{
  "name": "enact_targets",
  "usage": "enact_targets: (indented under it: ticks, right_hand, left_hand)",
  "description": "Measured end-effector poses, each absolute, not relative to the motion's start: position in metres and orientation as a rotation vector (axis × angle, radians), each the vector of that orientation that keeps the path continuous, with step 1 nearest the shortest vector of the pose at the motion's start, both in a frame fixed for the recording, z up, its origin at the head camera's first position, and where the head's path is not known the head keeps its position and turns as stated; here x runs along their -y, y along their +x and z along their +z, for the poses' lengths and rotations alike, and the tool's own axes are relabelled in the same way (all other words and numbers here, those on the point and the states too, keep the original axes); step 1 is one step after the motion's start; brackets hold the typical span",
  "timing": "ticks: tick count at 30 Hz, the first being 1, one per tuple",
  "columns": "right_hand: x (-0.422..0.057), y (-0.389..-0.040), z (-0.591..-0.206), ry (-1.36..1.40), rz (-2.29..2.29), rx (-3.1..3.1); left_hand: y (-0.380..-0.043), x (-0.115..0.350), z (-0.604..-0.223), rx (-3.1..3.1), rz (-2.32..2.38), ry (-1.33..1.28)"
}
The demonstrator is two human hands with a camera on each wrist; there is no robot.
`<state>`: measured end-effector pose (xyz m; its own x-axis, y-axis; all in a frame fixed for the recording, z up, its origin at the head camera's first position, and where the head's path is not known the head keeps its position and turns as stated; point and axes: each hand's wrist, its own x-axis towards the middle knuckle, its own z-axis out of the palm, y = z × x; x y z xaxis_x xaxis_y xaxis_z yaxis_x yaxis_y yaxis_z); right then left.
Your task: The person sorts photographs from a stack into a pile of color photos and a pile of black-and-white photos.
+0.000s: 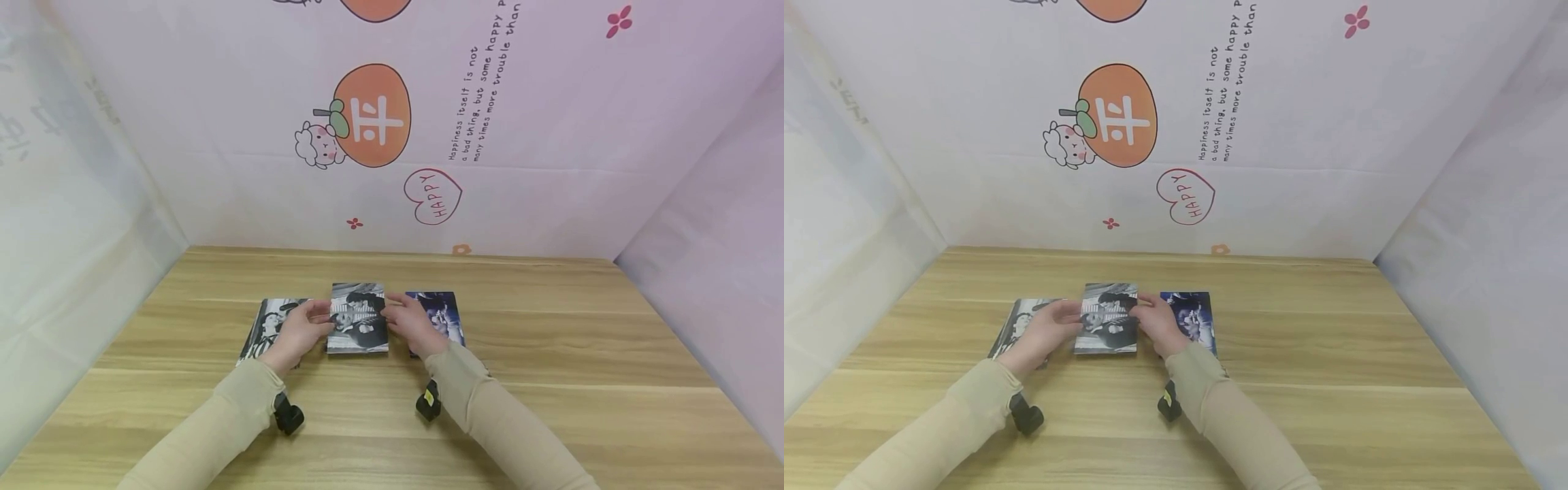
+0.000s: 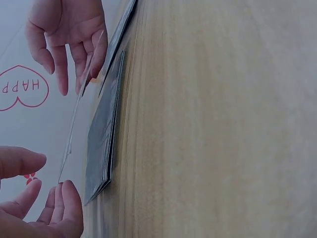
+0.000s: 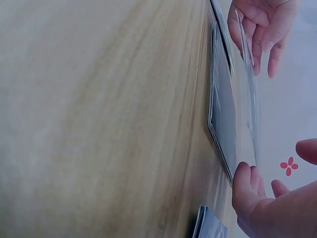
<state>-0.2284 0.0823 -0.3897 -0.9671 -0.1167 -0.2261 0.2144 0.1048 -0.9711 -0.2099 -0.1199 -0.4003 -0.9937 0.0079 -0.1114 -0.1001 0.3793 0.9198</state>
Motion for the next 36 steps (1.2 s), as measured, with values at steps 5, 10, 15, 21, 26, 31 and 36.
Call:
enact_targets:
  ticks: [5,10,15,21,26,31,36]
  right_hand:
    - [-0.082,-0.228,-0.39,0.089,-1.925,-2.154]
    - [-0.081,-0.227,-0.391,0.094,-1.887,-2.176]
    - [-0.081,-0.226,-0.393,0.106,-1.867,-2.158]
    - [-0.08,-0.225,-0.394,0.101,-1.839,-2.172]
    - [-0.076,-0.224,-0.397,0.099,-1.853,-2.158]
    - [-0.07,-0.221,-0.396,0.067,-1.845,-2.148]
    - [-0.065,-0.22,-0.394,0.06,-1.869,-2.107]
  left_hand:
    - [-0.209,0.122,-0.401,-2.518,1.716,-0.075]
    - [-0.208,0.125,-0.401,-2.501,1.743,-0.072]
    - [-0.207,0.128,-0.403,-2.472,1.762,-0.099]
    - [-0.206,0.135,-0.409,-2.459,1.778,-0.082]
    - [-0.206,0.142,-0.412,-2.457,1.778,-0.084]
    - [-0.204,0.146,-0.412,-2.45,1.782,-0.075]
    - [-0.202,0.152,-0.412,-2.464,1.77,-0.103]
